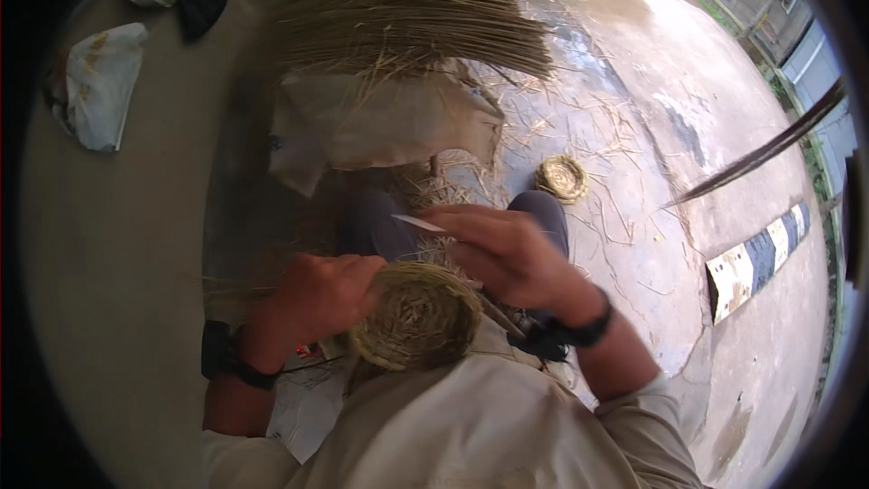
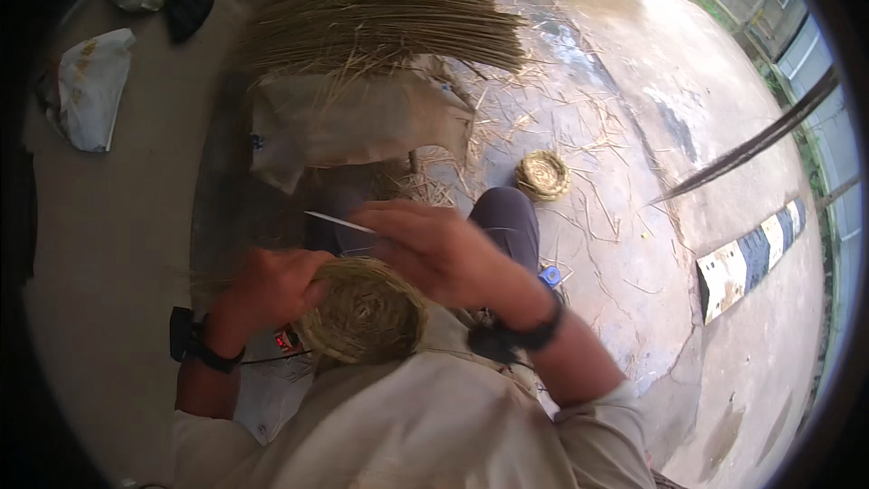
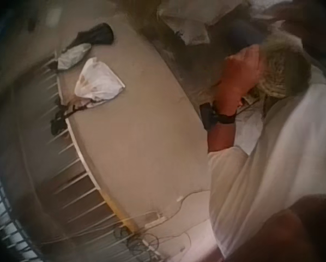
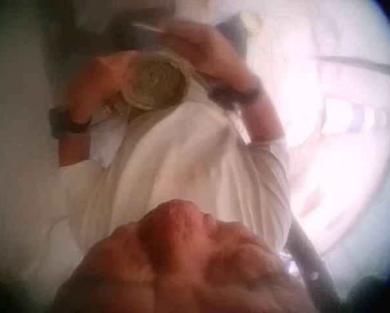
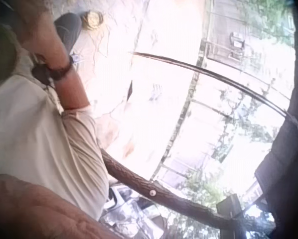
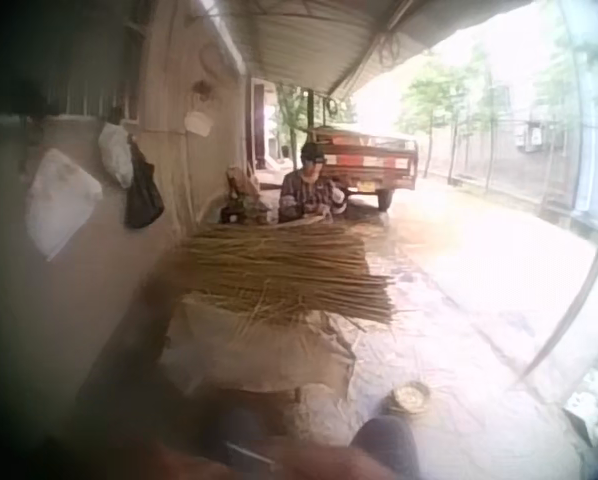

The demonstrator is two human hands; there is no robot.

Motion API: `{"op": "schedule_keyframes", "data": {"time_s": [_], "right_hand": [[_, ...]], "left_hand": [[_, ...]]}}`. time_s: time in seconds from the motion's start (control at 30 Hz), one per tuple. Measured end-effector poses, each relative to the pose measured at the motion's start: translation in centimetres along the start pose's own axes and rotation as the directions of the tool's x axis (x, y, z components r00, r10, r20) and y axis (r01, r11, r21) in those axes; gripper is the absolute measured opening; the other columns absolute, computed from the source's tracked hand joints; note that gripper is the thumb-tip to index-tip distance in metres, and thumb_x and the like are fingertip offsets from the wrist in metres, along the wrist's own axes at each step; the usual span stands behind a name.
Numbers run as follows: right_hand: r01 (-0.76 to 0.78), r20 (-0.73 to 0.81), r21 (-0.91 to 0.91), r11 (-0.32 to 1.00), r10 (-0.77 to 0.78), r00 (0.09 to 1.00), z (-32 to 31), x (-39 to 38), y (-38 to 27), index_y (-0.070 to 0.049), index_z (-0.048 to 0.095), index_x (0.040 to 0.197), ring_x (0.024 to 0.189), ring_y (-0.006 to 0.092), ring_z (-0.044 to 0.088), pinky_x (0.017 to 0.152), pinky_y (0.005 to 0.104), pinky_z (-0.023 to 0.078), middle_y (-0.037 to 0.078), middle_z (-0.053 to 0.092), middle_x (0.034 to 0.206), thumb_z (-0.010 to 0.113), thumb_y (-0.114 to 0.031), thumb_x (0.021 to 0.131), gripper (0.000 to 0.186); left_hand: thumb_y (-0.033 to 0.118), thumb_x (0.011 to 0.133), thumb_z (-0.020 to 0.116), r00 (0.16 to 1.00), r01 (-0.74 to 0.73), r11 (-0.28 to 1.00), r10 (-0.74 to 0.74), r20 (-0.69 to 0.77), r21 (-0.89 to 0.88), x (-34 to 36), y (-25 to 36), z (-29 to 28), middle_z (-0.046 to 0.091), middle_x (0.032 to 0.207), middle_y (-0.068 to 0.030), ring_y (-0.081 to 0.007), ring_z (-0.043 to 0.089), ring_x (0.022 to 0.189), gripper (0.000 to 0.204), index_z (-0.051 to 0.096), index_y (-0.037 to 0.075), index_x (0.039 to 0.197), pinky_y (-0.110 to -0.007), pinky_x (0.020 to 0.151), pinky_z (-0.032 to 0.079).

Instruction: Weaving a circular basket or mat from straw strands.

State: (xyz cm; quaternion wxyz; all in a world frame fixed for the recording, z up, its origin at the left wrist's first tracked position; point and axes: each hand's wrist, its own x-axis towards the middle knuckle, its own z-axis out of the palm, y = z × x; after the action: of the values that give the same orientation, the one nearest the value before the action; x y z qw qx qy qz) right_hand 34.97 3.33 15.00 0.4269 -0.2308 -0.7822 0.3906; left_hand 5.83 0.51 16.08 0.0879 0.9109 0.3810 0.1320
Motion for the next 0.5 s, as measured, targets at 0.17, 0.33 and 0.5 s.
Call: {"op": "schedule_keyframes", "data": {"time_s": [0.17,0.33,0.5], "right_hand": [[-0.419,0.23,0.263,0.869,0.365,0.902,2.0,-2.3,6.9,0.004,0.06,0.14,0.101,0.0259,0.072,0.088,0.0368,0.055,0.022,0.073,0.109,0.061,-0.033,0.108,0.049],[-0.695,0.482,-0.037,0.718,0.622,0.617,-3.1,-7.6,7.4,0.002,0.068,0.135,0.094,0.0168,0.07,0.085,0.0337,0.055,0.012,0.076,0.106,0.067,-0.026,0.105,0.041],[-0.66,0.428,0.002,0.751,0.596,0.679,-5.2,-8.5,6.8,0.0,0.074,0.123,0.094,0.0164,0.07,0.084,0.0331,0.056,0.012,0.077,0.108,0.067,-0.024,0.106,0.03]], "left_hand": [[0.02,0.088,0.077,0.999,0.015,1.0,-0.015,0.033,0.006,1.0,0.5,0.8,0.074,0.086,-0.0158,-0.034,0.074,0.074,0.041,0.067,0.003,0.124,-0.045,0.064,0.06],[0.02,0.09,0.076,0.991,0.133,0.987,-0.134,-0.005,-0.093,-0.1,-0.4,3.3,0.073,0.085,-0.016,-0.0346,0.074,0.072,0.054,0.062,0.005,0.14,-0.045,0.062,0.06],[0.01,0.088,0.076,0.995,0.095,0.981,-0.093,0.018,-0.169,0.6,-0.6,3.3,0.075,0.093,-0.0168,-0.0346,0.074,0.076,0.057,0.062,0.011,0.143,-0.044,0.066,0.061]]}}
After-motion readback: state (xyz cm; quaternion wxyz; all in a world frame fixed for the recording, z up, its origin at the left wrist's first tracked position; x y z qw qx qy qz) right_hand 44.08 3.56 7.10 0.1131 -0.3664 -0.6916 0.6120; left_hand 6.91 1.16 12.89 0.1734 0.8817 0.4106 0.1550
